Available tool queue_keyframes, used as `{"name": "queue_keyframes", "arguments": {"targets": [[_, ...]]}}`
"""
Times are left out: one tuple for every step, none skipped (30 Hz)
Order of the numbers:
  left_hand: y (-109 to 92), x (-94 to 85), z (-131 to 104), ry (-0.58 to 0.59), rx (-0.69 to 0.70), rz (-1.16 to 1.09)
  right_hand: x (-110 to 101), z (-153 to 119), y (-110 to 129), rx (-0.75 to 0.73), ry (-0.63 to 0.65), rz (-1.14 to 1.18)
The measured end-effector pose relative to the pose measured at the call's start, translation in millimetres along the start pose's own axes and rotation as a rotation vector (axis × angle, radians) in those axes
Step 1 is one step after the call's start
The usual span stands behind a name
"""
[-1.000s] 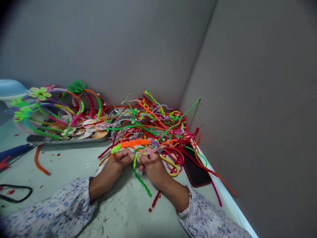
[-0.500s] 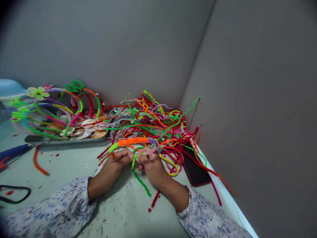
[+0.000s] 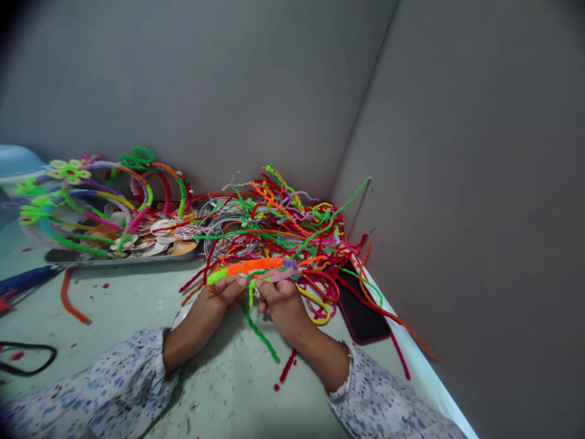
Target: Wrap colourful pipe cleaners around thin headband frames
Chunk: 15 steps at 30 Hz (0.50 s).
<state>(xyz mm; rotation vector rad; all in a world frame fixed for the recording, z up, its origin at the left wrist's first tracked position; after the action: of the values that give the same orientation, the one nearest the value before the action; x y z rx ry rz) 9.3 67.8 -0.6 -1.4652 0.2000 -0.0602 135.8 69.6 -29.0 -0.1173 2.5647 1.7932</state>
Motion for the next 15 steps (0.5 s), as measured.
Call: {"name": "queue_keyframes", "arguments": {"targets": [[1.2,-0.6,0.2,-0.006,0.001,0.008,-0.1,0.2,-0.6,0.002,0.0,0.004],[2.3,-0.5,0.5,-0.004,0.002,0.009,-0.2,0.4,-1.3,0.005,0.001,0.005],[3.1,-0.1,1.0,0.002,0.006,0.003,-0.3,0.4,-1.9,0.01,0.001,0.002],[3.8,0.8,1.6,0.014,0.01,-0.006,-0.3,0.5,-2.4,0.013,0.003,-0.002],[4.3,1.6,2.2,0.026,0.014,-0.015,-0.1,0.4,-2.4,0.01,0.007,-0.005],[4.7,2.5,2.7,0.041,0.019,-0.022,0.3,0.2,-1.9,0.0,0.015,-0.007],[4.9,3.2,3.1,0.055,0.026,-0.028,0.7,0.0,-1.1,-0.013,0.025,-0.007],[4.9,3.8,3.5,0.067,0.034,-0.033,1.2,-0.3,-0.2,-0.028,0.035,-0.005],[5.0,4.2,3.7,0.078,0.041,-0.036,1.7,-0.6,0.8,-0.042,0.045,-0.002],[5.2,4.4,3.9,0.088,0.045,-0.038,2.1,-0.8,1.4,-0.052,0.054,0.001],[5.5,4.5,4.1,0.095,0.047,-0.037,2.4,-0.9,1.6,-0.056,0.06,0.004],[5.8,4.5,4.2,0.101,0.048,-0.034,2.5,-0.9,1.7,-0.059,0.065,0.007],[6.0,4.5,4.3,0.107,0.048,-0.026,2.7,-0.8,1.8,-0.065,0.069,0.008],[6.1,4.6,4.3,0.114,0.048,-0.014,2.7,-0.7,1.8,-0.07,0.071,0.008],[6.0,4.6,4.4,0.119,0.049,-0.002,2.8,-0.6,1.8,-0.074,0.072,0.004]]}}
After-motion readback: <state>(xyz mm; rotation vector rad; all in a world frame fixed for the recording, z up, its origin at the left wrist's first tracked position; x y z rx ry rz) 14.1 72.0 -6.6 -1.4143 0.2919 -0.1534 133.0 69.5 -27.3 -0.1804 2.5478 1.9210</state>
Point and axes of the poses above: each hand's wrist, its own z-axis towards the middle knuckle, its own x-axis out of the palm, y = z × x, the point moved 7 cm from there along z, towards the middle knuckle, and after that the axes turned 11 degrees about x, right-handed, at the moved point
